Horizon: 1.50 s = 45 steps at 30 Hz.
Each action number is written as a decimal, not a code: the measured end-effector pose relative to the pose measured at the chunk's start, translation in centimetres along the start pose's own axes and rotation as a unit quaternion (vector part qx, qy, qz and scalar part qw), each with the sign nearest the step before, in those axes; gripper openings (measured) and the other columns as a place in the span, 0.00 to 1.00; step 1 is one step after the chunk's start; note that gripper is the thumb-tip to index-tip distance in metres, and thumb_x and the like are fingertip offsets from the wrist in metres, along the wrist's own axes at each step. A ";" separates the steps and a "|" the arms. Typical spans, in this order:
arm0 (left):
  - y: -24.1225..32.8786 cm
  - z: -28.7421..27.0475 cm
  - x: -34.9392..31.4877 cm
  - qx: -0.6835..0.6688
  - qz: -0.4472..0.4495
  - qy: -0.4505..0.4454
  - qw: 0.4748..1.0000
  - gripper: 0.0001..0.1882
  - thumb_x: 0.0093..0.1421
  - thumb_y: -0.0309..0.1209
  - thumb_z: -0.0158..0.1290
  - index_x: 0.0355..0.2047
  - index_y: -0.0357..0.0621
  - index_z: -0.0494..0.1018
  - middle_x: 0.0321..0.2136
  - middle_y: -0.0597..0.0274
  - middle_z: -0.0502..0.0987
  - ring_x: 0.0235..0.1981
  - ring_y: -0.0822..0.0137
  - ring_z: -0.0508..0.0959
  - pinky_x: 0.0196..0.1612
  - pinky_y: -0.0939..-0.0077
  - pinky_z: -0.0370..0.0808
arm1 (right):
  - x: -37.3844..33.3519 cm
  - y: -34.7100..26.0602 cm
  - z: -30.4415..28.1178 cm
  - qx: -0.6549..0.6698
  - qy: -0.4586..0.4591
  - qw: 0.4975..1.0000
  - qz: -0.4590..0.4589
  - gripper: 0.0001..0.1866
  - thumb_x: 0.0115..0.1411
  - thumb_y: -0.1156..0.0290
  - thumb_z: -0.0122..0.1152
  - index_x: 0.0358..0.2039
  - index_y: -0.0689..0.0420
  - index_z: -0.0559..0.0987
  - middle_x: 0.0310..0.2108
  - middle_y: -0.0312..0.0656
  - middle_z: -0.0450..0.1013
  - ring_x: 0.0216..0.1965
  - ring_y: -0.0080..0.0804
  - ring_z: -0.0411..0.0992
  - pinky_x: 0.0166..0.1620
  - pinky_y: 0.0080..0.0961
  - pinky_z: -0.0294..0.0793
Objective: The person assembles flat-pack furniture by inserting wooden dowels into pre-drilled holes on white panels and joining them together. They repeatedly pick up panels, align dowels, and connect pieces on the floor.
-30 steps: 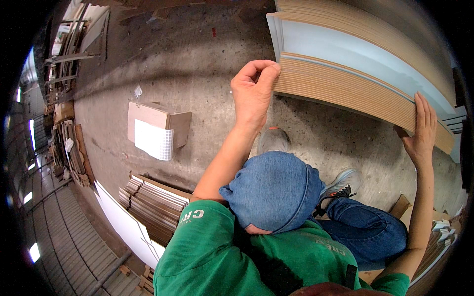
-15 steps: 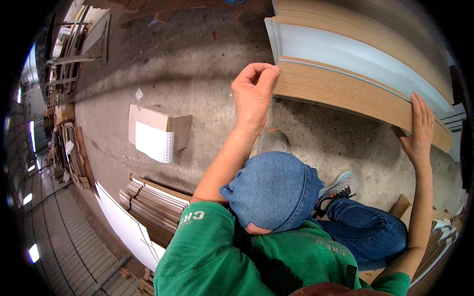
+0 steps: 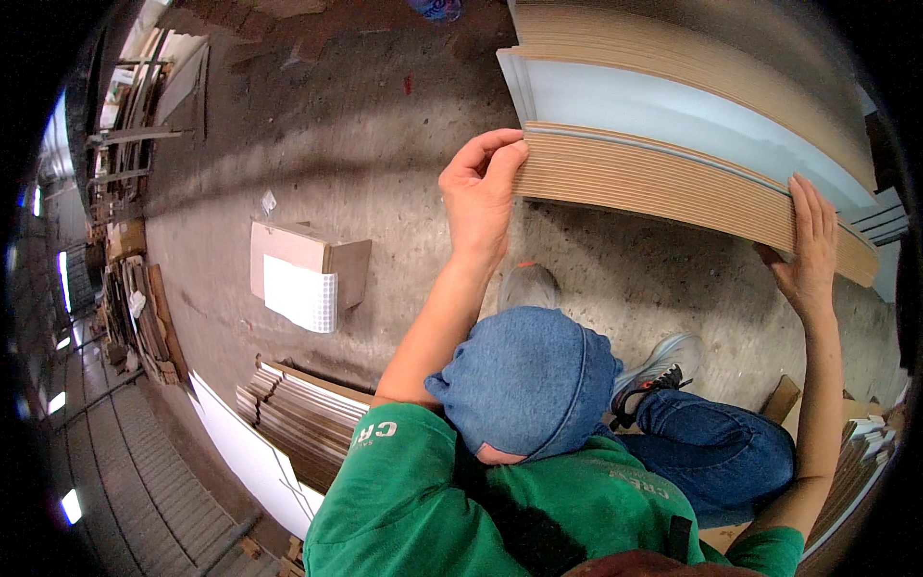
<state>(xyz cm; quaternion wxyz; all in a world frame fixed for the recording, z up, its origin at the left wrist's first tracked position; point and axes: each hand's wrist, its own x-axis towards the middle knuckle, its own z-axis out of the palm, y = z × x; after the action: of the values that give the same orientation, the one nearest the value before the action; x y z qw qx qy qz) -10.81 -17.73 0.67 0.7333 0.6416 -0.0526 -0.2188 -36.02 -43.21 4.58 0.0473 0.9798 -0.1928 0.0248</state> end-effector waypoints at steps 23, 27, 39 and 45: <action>-1.3 0.6 1.2 0.047 0.077 -0.236 0.968 0.50 0.35 0.50 0.64 0.55 0.42 0.53 0.50 0.60 0.60 0.54 0.63 0.60 0.56 0.69 0.56 | -11.6 24.5 2.3 0.453 0.310 0.634 0.545 0.32 0.59 0.45 0.37 0.53 0.57 0.63 0.53 0.42 0.60 0.52 0.36 0.59 0.53 0.29 0.57; -0.1 0.3 1.4 0.089 0.033 -0.302 0.949 0.51 0.32 0.44 0.67 0.56 0.44 0.53 0.50 0.61 0.61 0.53 0.63 0.60 0.55 0.70 0.56 | -11.9 24.6 8.6 0.556 0.239 0.549 0.576 0.32 0.58 0.44 0.39 0.51 0.57 0.65 0.52 0.41 0.62 0.52 0.35 0.59 0.54 0.29 0.55; -5.1 -3.7 3.8 0.370 -0.094 -0.176 0.908 0.19 0.42 0.20 0.58 0.37 0.38 0.69 0.34 0.63 0.68 0.36 0.68 0.67 0.39 0.75 0.68 | -8.2 19.9 10.8 0.744 0.272 0.455 0.406 0.25 0.56 0.49 0.46 0.49 0.52 0.67 0.50 0.34 0.63 0.50 0.29 0.60 0.56 0.28 0.54; -7.2 -6.9 5.7 0.302 -0.163 -0.225 0.912 0.15 0.49 0.28 0.53 0.38 0.40 0.66 0.34 0.64 0.67 0.37 0.67 0.66 0.41 0.75 0.66 | -8.5 21.5 15.7 0.721 0.267 0.461 0.444 0.23 0.55 0.54 0.51 0.47 0.52 0.67 0.48 0.32 0.65 0.48 0.29 0.62 0.51 0.27 0.61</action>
<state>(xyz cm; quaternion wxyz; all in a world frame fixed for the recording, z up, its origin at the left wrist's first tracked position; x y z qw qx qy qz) -5.09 -14.15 -8.66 0.4269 0.7662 -0.1740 -0.4476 -51.59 -61.43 -9.76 -0.6441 0.3933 -0.4930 0.4330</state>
